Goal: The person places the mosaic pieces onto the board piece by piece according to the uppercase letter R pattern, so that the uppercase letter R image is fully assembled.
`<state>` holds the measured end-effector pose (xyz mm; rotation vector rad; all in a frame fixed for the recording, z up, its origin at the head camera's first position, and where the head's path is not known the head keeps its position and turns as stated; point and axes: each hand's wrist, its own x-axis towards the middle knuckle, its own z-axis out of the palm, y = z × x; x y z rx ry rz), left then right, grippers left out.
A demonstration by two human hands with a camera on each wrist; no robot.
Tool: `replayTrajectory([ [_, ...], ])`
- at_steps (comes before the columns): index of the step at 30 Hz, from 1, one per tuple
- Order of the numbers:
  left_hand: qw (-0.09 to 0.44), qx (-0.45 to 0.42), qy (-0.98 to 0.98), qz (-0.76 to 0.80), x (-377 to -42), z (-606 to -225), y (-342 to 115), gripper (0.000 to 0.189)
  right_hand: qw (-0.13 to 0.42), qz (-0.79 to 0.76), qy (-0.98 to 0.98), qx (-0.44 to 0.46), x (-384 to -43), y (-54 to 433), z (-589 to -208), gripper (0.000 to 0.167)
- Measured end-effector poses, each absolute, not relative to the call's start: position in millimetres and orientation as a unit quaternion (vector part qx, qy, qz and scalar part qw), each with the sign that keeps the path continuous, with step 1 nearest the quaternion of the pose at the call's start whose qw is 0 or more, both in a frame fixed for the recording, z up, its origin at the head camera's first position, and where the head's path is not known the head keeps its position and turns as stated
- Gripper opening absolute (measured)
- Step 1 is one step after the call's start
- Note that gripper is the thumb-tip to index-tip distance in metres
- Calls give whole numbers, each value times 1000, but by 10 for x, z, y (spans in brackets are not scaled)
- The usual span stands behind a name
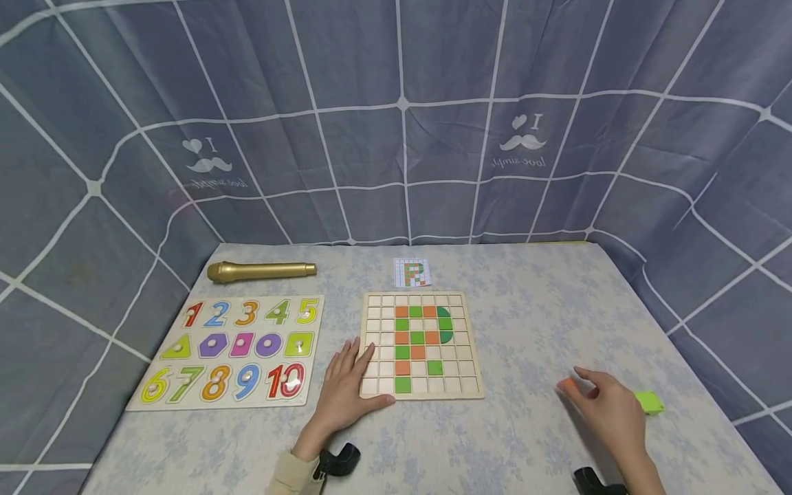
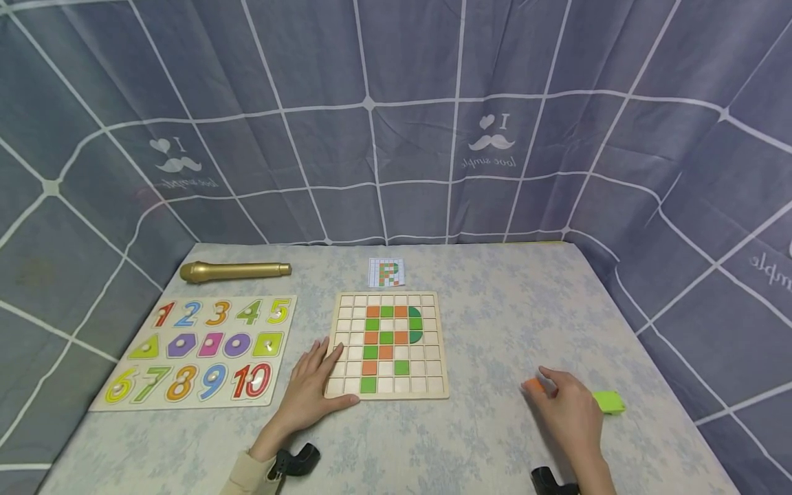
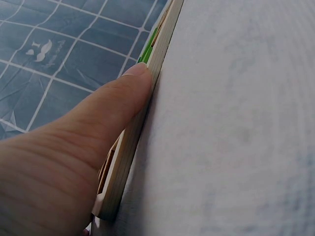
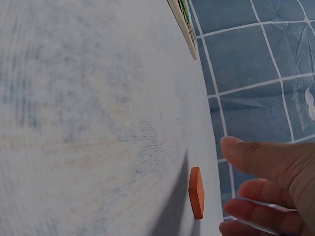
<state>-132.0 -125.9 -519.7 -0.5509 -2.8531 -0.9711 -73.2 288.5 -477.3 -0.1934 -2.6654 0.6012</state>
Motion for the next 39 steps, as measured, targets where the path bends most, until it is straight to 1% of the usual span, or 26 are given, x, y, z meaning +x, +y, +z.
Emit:
replayTrajectory([
  [6, 36, -179, -930, -319, -1320, -5198, -1262, 97, 104, 216, -964, -111, -720, 2905, -4764, 52],
  [9, 34, -178, -930, -320, -1320, -5203, -1261, 97, 73, 216, -967, -118, -727, 2908, -4763, 54],
  [17, 35, -179, -930, -319, -1319, -5212, -1266, 97, 58, 187, -972, -128, -763, 2884, -4797, 48],
  [28, 27, -180, -932, -314, -1332, -5226, -1274, 98, 35, 191, -971, -137, -798, 2873, -4766, 30],
  [31, 29, -180, -932, -313, -1333, -5223, -1272, 97, 16, 200, -971, -133, -825, 2878, -4737, 27],
  [35, 32, -181, -932, -314, -1329, -5213, -1271, 97, -18, 219, -968, -124, -868, 2898, -4704, 27],
  [39, 33, -182, -932, -312, -1323, -5204, -1270, 97, -40, 241, -963, -111, -902, 2933, -4682, 31],
])
